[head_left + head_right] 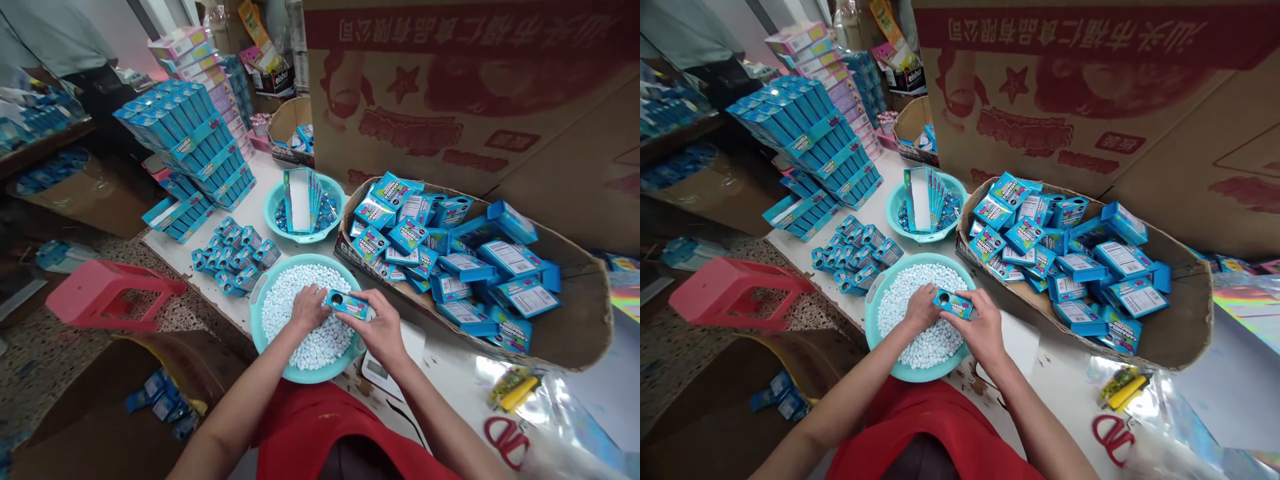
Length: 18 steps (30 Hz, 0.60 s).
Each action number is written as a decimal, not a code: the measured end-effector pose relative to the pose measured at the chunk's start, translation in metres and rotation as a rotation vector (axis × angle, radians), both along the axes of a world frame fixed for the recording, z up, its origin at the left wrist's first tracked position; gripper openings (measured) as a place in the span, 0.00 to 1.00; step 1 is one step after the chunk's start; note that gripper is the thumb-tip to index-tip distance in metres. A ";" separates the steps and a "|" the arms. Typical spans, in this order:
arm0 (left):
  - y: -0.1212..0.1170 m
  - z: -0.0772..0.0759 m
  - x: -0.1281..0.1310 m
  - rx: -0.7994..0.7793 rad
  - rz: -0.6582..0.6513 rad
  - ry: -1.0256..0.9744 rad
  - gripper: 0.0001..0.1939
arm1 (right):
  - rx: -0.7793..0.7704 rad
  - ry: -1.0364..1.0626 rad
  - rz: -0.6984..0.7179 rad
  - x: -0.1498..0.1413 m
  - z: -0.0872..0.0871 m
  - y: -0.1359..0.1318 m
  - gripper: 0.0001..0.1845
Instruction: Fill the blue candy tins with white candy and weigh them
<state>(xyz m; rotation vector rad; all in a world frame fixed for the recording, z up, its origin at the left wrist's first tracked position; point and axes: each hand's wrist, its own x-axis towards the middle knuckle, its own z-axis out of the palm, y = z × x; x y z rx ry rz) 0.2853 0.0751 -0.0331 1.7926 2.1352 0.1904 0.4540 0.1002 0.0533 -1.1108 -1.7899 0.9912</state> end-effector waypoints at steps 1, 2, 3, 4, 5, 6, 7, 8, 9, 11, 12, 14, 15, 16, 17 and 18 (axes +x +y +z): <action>-0.004 -0.002 -0.004 0.002 0.062 -0.027 0.08 | -0.019 -0.012 0.002 -0.001 -0.004 -0.002 0.18; -0.008 -0.005 -0.008 0.021 0.139 -0.082 0.08 | -0.034 -0.023 -0.004 -0.002 -0.007 -0.003 0.18; -0.010 -0.007 -0.011 0.054 0.229 -0.170 0.08 | -0.045 -0.034 -0.012 -0.002 -0.010 -0.005 0.19; -0.011 -0.008 -0.014 0.095 0.339 -0.305 0.08 | -0.051 -0.043 -0.018 -0.002 -0.012 -0.006 0.19; -0.011 -0.007 -0.016 0.134 0.455 -0.467 0.09 | -0.053 -0.053 -0.021 -0.002 -0.013 -0.007 0.19; -0.011 -0.005 -0.017 0.162 0.560 -0.622 0.11 | -0.051 -0.065 -0.017 -0.001 -0.015 -0.007 0.19; -0.011 -0.001 -0.018 0.182 0.654 -0.769 0.13 | -0.047 -0.080 -0.007 0.000 -0.015 -0.008 0.19; -0.010 0.006 -0.018 0.198 0.731 -0.909 0.15 | -0.042 -0.096 0.004 0.000 -0.016 -0.008 0.19; -0.009 0.014 -0.017 0.219 0.788 -1.043 0.16 | -0.035 -0.113 0.014 0.000 -0.017 -0.009 0.19; -0.008 0.035 -0.013 0.284 0.841 -1.302 0.16 | -0.018 -0.146 0.035 -0.002 -0.019 -0.011 0.19; -0.007 0.046 -0.010 0.320 0.858 -1.445 0.15 | -0.003 -0.164 0.050 -0.005 -0.020 -0.012 0.18; -0.005 0.066 -0.003 0.389 0.862 -1.653 0.15 | 0.032 -0.215 0.095 -0.011 -0.023 -0.014 0.18; -0.004 0.073 0.000 0.422 0.854 -1.709 0.14 | 0.049 -0.250 0.122 -0.015 -0.024 -0.016 0.17; -0.004 0.078 0.003 0.461 0.844 -1.741 0.14 | 0.065 -0.286 0.147 -0.018 -0.025 -0.017 0.17; -0.003 0.082 0.006 0.503 0.838 -1.752 0.14 | 0.078 -0.319 0.167 -0.022 -0.024 -0.018 0.17; -0.002 0.085 0.008 0.542 0.836 -1.743 0.13 | 0.091 -0.341 0.182 -0.025 -0.023 -0.019 0.17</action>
